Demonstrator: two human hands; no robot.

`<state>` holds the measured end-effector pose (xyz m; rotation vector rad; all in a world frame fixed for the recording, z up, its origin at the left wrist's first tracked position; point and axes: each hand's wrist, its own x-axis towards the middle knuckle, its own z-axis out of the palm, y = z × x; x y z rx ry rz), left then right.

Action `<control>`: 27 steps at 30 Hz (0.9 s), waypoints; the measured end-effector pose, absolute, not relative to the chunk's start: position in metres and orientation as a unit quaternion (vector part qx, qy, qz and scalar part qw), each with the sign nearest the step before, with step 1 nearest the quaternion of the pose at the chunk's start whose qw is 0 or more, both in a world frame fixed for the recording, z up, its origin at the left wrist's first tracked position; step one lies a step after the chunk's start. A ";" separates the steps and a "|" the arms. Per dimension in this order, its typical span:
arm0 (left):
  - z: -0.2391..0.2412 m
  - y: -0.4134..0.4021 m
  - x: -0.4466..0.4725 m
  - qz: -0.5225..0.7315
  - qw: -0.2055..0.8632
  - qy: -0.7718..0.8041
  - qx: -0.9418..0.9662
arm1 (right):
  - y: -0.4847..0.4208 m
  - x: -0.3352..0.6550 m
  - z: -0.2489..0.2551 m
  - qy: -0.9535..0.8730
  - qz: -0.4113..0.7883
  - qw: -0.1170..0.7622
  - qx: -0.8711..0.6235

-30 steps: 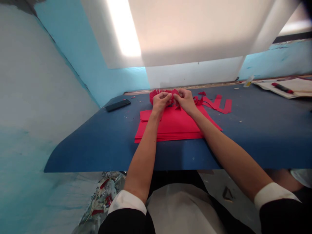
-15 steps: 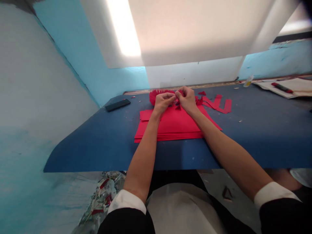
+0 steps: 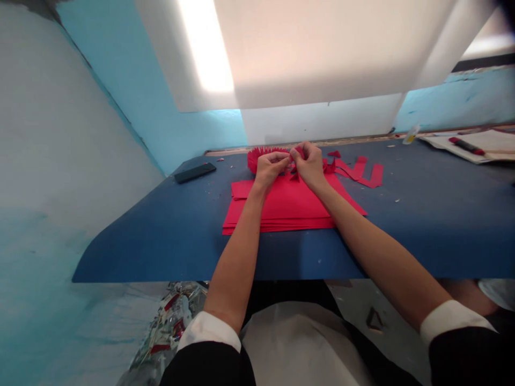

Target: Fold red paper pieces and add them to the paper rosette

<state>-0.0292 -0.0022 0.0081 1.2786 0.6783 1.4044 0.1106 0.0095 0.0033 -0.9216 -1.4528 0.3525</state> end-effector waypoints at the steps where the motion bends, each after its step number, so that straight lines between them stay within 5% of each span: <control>1: 0.009 -0.002 -0.029 0.594 0.529 0.291 0.531 | 0.010 0.110 0.003 -0.640 0.159 0.636 -0.400; 13: 0.014 -0.004 -0.027 0.631 0.468 0.330 0.523 | 0.013 0.109 0.003 -0.644 0.278 0.591 -0.399; 21: 0.010 0.002 -0.028 0.633 0.445 0.300 0.558 | -0.007 0.105 0.017 -0.544 0.483 0.591 -0.348; 27: 0.011 0.000 -0.027 0.641 0.418 0.288 0.576 | -0.006 0.105 0.020 -0.537 0.491 0.593 -0.346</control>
